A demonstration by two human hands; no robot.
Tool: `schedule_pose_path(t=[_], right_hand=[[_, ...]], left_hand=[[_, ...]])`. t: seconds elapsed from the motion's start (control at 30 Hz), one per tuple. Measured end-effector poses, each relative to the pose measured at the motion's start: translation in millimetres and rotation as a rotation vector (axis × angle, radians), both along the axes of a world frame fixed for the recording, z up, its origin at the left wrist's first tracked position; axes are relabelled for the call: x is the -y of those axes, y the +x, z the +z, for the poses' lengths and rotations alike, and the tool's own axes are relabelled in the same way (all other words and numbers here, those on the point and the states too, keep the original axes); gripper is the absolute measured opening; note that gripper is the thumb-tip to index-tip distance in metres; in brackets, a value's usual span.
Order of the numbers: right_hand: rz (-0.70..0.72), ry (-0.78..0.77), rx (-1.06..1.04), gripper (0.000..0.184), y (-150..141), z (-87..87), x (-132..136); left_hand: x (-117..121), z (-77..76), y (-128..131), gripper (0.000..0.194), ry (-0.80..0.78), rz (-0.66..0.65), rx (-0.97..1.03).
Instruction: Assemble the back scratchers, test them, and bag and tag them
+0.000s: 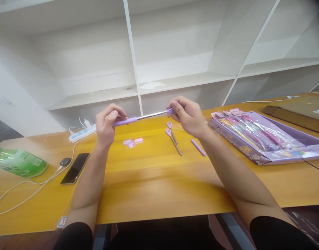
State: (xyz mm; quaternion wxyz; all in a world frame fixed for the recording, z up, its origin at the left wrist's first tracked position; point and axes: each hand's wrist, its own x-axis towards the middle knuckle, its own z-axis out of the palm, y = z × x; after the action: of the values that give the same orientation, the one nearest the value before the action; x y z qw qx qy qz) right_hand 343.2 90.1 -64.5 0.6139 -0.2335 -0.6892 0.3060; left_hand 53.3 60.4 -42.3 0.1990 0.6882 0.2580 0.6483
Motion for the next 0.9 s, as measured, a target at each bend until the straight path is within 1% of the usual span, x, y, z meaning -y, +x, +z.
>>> schedule_pose_path(t=[0.13,0.23,0.33,0.47,0.6,0.77,0.9], right_hand=[[-0.107,0.049,-0.102,0.051,-2.1,-3.0,-4.8],[-0.101,0.049,-0.116,0.052,-3.8,-4.1,-4.5],[-0.087,0.026,-0.1,0.055,-8.3,-5.1,-1.6],[-0.054,0.015,-0.09,0.057,-17.1,-8.8,1.0],[-0.038,-0.001,-0.065,0.058,-23.9,-12.8,2.2],[-0.049,0.014,-0.072,0.057,-26.9,-15.6,3.4],[-0.059,0.01,-0.079,0.058,-29.3,-18.2,2.4]], left_hand=[[9.5,2.3,-1.6,0.039,0.131,0.1,-0.096],[12.8,1.6,-0.4,0.039,0.203,0.12,-0.122],[8.5,-1.1,1.0,0.038,0.241,0.126,-0.114],[1.7,-2.9,-0.8,0.039,0.267,0.132,-0.107],[2.3,-2.1,-1.5,0.042,0.28,0.143,-0.106],[2.7,-4.8,4.6,0.038,0.262,0.108,-0.072],[1.6,-8.4,10.5,0.038,0.282,0.09,-0.062]])
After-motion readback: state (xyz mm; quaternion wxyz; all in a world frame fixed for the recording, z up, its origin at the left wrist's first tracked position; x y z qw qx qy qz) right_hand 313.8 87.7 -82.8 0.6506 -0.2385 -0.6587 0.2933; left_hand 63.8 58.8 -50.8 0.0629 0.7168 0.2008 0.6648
